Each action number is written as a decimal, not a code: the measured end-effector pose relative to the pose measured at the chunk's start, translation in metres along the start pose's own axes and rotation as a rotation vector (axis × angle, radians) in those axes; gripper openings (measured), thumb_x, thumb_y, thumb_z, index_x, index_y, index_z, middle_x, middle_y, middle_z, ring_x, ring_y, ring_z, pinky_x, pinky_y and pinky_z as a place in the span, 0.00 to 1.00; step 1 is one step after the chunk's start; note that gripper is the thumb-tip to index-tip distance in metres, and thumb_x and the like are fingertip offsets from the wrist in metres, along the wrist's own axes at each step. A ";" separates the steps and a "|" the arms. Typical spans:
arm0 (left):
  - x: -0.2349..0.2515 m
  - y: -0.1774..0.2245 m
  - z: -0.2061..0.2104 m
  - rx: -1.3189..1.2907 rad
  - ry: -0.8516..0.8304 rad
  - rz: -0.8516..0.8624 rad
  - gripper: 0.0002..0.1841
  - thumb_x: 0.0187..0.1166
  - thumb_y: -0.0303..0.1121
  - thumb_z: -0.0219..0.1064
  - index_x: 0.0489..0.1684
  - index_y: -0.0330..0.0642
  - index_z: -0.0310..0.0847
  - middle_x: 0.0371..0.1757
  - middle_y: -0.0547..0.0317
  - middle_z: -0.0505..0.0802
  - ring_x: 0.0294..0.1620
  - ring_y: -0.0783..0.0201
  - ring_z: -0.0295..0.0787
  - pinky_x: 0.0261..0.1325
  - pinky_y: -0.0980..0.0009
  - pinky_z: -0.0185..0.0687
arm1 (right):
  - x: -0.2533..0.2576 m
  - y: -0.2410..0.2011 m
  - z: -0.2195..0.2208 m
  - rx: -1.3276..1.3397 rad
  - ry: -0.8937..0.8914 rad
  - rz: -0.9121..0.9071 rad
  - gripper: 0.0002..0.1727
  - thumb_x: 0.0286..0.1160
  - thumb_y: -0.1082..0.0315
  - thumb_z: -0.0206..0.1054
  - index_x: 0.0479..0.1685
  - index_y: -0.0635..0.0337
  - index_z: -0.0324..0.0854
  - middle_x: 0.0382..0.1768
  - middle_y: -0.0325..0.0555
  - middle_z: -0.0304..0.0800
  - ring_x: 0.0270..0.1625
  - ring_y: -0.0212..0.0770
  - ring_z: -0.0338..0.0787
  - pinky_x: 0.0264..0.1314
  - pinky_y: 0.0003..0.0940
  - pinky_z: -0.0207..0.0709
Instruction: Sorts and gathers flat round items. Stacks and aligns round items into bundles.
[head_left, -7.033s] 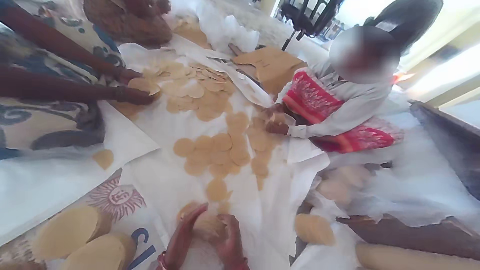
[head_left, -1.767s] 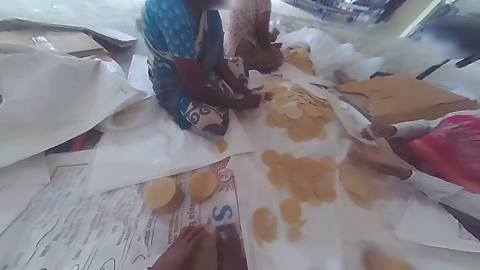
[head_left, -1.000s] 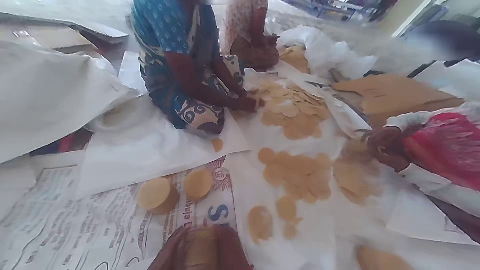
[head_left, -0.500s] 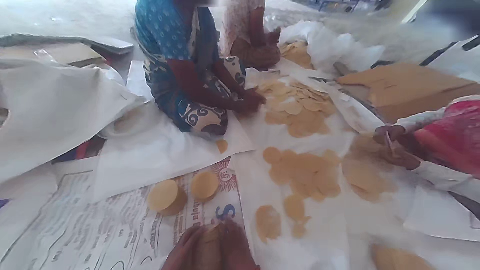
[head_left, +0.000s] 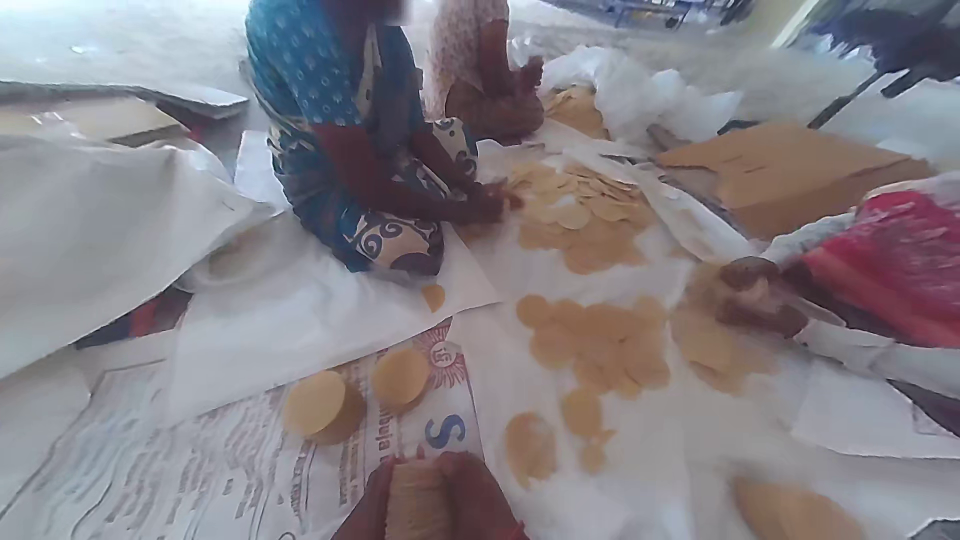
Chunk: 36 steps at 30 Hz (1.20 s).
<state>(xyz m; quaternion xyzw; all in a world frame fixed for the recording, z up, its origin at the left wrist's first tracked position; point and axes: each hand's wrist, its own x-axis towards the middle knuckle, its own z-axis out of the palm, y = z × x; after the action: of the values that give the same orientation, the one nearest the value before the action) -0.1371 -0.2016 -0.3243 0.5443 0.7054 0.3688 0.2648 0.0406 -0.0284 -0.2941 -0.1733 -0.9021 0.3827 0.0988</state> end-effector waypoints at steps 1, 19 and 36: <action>0.004 0.008 -0.008 -0.020 -0.009 -0.045 0.71 0.37 0.50 0.92 0.86 0.21 0.48 0.76 0.20 0.74 0.74 0.33 0.78 0.74 0.44 0.77 | 0.002 -0.004 -0.004 0.031 -0.044 0.046 0.55 0.29 0.59 0.94 0.75 0.62 0.77 0.71 0.57 0.84 0.75 0.56 0.83 0.81 0.53 0.72; 0.037 0.023 -0.021 -0.036 -0.009 0.047 0.63 0.19 0.39 0.92 0.77 0.32 0.69 0.73 0.25 0.74 0.68 0.36 0.80 0.64 0.48 0.85 | 0.015 -0.010 -0.011 -0.145 -0.070 0.168 0.64 0.30 0.57 0.94 0.87 0.52 0.68 0.86 0.64 0.64 0.88 0.66 0.63 0.86 0.66 0.58; 0.034 0.020 -0.009 0.080 0.050 0.117 0.65 0.38 0.52 0.91 0.82 0.23 0.61 0.74 0.26 0.80 0.71 0.38 0.83 0.69 0.44 0.82 | 0.000 0.010 -0.021 0.137 0.028 0.114 0.58 0.29 0.61 0.95 0.78 0.64 0.73 0.74 0.61 0.82 0.75 0.58 0.83 0.77 0.57 0.76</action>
<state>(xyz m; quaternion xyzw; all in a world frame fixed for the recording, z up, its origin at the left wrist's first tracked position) -0.1410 -0.1685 -0.3017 0.5855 0.6930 0.3684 0.2032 0.0492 -0.0080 -0.2874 -0.2226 -0.8610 0.4461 0.1011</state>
